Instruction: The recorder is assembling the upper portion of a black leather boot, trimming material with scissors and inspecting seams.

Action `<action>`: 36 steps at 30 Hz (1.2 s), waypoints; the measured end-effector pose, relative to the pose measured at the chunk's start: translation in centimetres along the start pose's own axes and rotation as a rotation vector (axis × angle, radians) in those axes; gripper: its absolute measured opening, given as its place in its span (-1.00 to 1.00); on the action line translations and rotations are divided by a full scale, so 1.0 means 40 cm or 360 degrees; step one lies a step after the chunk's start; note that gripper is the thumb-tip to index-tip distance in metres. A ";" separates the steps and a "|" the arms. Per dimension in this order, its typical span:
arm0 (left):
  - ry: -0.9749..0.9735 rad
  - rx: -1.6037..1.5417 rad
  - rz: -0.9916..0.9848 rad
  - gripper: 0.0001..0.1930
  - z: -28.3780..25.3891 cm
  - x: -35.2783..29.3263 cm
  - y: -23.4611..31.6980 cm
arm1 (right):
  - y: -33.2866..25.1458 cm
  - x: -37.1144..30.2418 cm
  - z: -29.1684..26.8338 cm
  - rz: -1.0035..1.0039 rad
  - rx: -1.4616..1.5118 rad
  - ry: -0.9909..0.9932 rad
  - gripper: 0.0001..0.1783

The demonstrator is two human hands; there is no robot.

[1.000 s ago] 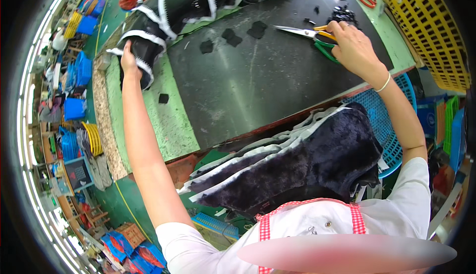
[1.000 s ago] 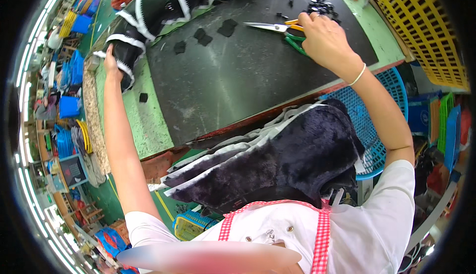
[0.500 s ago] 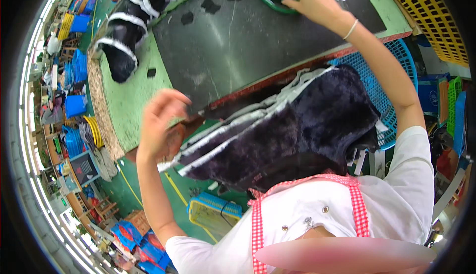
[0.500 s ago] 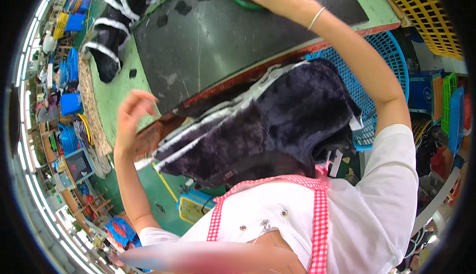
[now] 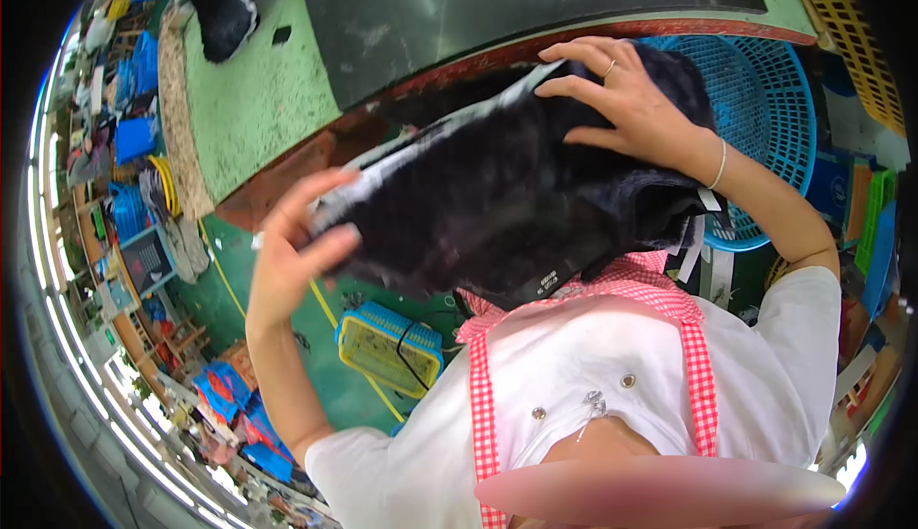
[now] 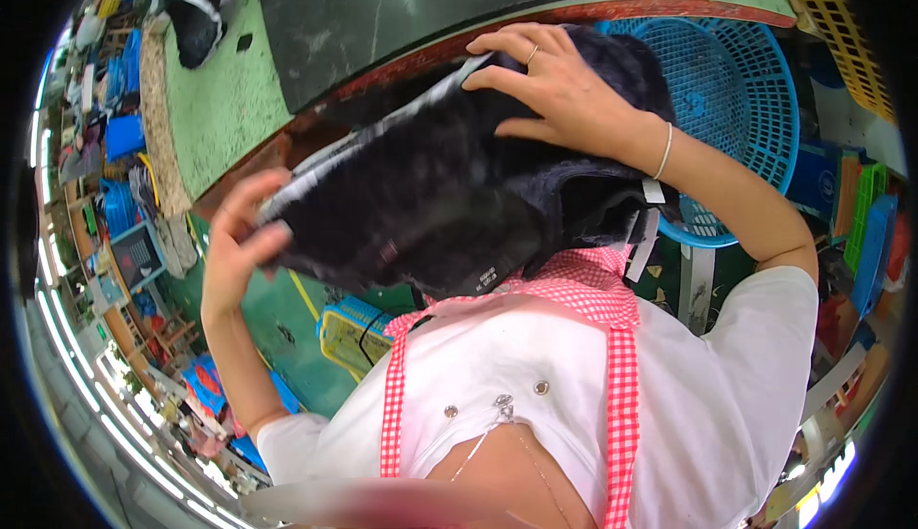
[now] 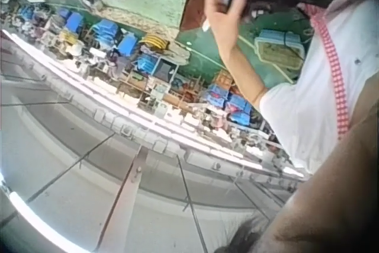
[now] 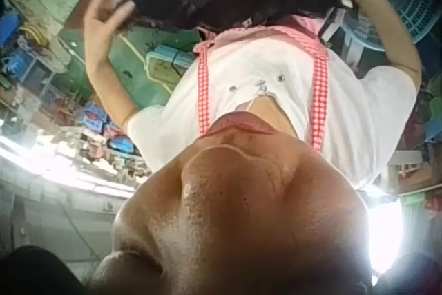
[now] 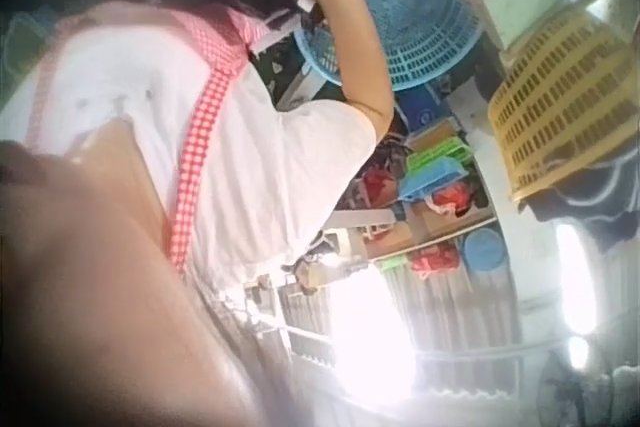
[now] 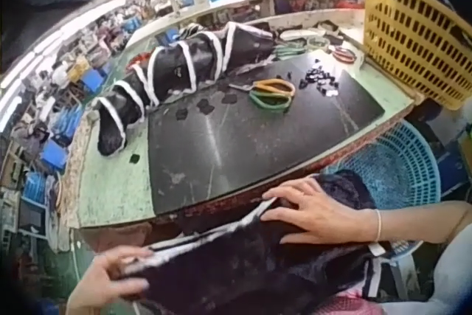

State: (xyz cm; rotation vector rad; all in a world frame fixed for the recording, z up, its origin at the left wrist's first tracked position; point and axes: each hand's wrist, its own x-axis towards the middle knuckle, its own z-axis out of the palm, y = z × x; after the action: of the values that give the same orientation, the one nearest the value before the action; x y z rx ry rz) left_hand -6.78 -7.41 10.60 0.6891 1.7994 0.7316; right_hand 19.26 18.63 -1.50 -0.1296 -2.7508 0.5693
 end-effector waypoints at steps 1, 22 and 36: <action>0.0105 -0.0287 0.0109 -0.44 -0.011 0.013 -0.002 | -0.010 0.011 -0.008 -0.0037 0.0003 -0.0041 -0.50; 0.0041 -0.0491 0.0918 -0.71 0.290 0.405 -0.028 | 0.498 0.047 -0.163 0.0585 0.0134 0.1142 -0.71; 0.1129 0.0743 0.1252 -0.89 0.203 0.255 -0.003 | 0.183 0.049 -0.200 0.0888 0.1340 -0.0137 -0.84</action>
State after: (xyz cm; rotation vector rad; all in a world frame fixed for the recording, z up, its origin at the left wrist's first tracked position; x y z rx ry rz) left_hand -2.26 1.36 2.11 1.6606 2.3825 1.1817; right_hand 20.24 28.59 3.09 -0.6724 -2.2818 1.8348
